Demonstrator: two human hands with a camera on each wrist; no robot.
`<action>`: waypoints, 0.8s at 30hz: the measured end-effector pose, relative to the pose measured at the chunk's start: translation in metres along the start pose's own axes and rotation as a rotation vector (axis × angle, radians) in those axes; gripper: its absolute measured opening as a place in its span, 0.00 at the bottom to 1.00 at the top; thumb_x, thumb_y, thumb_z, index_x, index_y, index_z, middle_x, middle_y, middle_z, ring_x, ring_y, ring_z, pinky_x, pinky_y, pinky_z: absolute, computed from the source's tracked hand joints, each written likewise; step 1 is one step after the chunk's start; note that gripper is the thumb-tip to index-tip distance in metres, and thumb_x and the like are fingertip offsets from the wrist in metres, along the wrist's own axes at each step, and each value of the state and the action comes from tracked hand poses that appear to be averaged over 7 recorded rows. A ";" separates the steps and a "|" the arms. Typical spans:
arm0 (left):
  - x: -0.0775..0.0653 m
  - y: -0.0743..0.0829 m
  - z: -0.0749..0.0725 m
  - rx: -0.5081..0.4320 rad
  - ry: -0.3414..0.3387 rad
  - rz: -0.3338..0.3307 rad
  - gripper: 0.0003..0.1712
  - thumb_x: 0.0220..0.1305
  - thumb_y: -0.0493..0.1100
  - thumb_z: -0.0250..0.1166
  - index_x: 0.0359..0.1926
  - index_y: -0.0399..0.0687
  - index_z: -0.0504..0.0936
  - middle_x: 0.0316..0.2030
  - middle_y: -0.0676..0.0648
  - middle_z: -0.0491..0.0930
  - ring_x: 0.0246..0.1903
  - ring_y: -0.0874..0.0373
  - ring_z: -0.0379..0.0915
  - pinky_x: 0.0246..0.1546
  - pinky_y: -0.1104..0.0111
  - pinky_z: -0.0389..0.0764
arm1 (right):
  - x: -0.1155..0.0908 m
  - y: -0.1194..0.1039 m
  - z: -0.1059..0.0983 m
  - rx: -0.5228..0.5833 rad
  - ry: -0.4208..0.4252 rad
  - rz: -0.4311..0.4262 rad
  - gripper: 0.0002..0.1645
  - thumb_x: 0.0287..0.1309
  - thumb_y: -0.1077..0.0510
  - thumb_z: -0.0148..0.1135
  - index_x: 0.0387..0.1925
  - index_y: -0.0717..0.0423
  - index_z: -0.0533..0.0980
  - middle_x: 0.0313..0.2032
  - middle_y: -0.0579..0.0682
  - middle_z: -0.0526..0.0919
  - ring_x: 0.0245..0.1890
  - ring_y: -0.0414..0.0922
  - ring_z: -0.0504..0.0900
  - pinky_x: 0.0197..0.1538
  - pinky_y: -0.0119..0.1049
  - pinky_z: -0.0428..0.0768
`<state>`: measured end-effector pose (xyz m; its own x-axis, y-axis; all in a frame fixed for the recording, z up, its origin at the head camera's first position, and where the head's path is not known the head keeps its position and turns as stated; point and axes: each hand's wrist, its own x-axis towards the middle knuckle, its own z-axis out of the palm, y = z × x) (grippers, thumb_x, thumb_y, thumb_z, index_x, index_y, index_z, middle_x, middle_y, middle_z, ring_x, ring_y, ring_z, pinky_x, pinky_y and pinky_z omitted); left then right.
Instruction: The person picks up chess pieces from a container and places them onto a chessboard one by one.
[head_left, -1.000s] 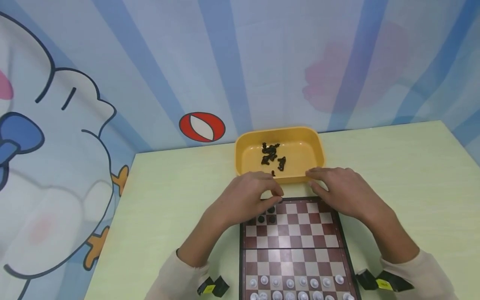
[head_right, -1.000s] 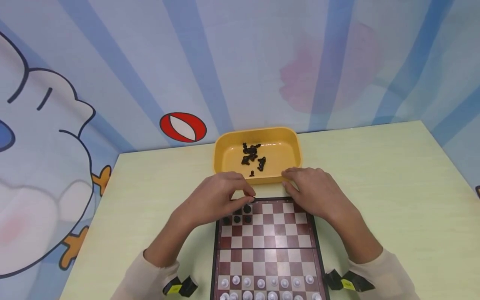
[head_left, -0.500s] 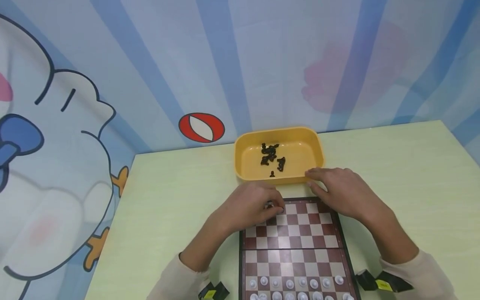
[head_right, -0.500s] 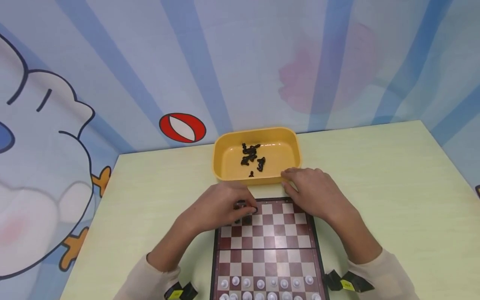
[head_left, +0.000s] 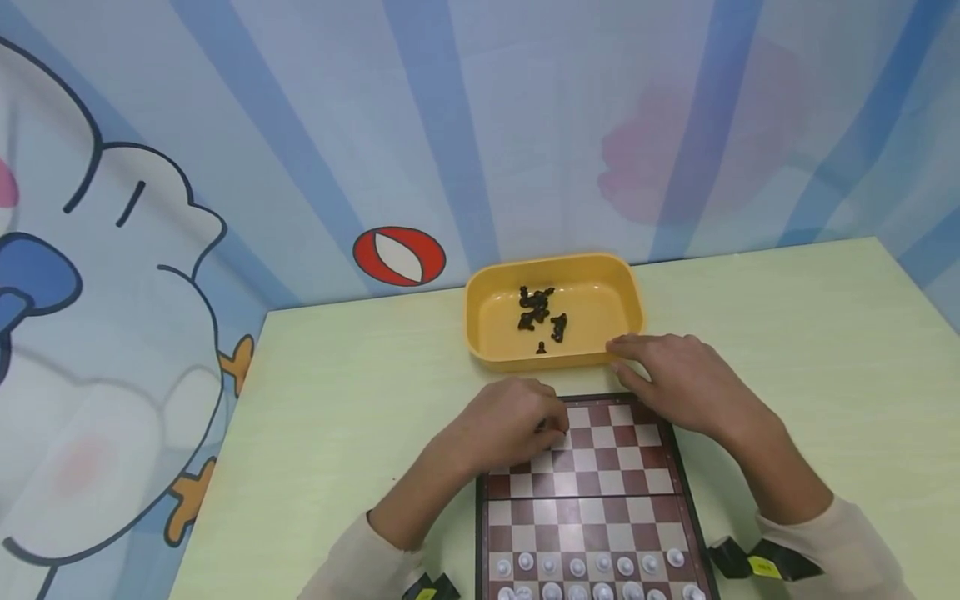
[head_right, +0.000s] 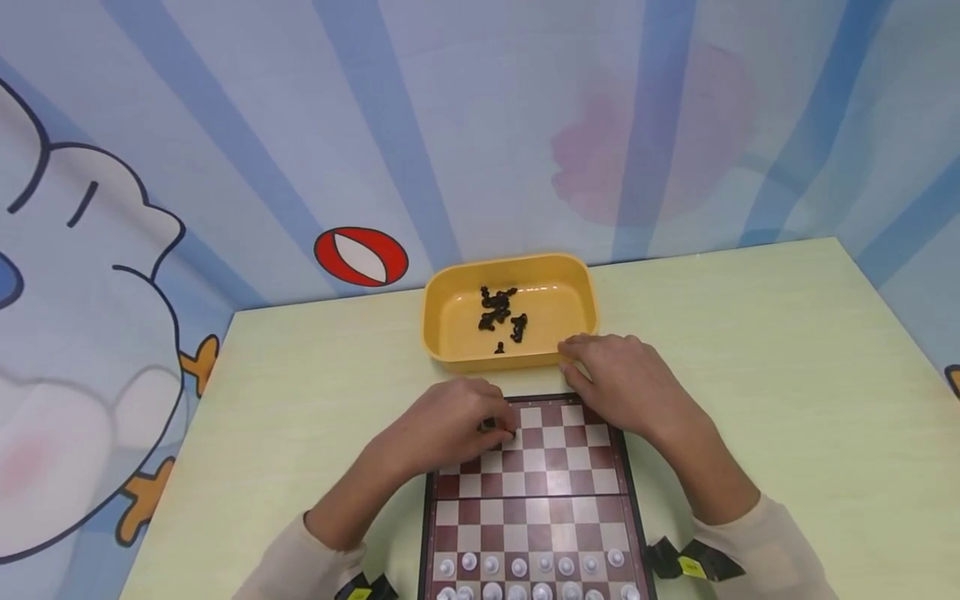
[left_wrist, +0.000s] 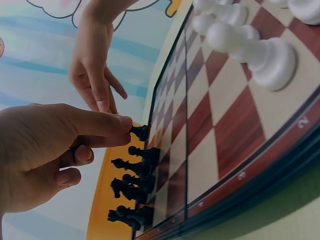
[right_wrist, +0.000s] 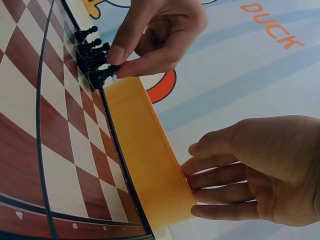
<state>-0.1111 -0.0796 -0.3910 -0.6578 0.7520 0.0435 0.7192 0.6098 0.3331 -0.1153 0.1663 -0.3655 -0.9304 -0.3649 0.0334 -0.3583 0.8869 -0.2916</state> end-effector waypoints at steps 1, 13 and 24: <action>0.000 0.000 0.002 0.013 -0.002 0.006 0.02 0.69 0.43 0.73 0.37 0.55 0.92 0.31 0.60 0.86 0.29 0.70 0.74 0.35 0.78 0.77 | 0.000 0.000 0.000 0.002 -0.001 0.000 0.23 0.75 0.54 0.62 0.65 0.59 0.81 0.63 0.62 0.84 0.63 0.64 0.83 0.64 0.65 0.78; -0.001 -0.002 0.009 0.055 0.001 0.025 0.06 0.70 0.42 0.72 0.34 0.56 0.90 0.30 0.61 0.84 0.29 0.70 0.73 0.35 0.76 0.77 | 0.000 0.000 0.001 0.000 0.001 -0.001 0.23 0.76 0.53 0.62 0.65 0.59 0.81 0.64 0.62 0.84 0.63 0.64 0.83 0.65 0.66 0.78; -0.002 0.000 0.010 0.062 0.014 0.020 0.05 0.70 0.42 0.72 0.34 0.56 0.90 0.29 0.61 0.83 0.29 0.70 0.73 0.34 0.77 0.77 | -0.001 -0.001 0.001 0.005 -0.003 0.008 0.24 0.76 0.52 0.61 0.66 0.59 0.81 0.64 0.61 0.84 0.64 0.64 0.83 0.65 0.66 0.77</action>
<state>-0.1080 -0.0784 -0.4001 -0.6460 0.7608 0.0626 0.7444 0.6096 0.2727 -0.1143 0.1659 -0.3661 -0.9330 -0.3588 0.0278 -0.3505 0.8885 -0.2961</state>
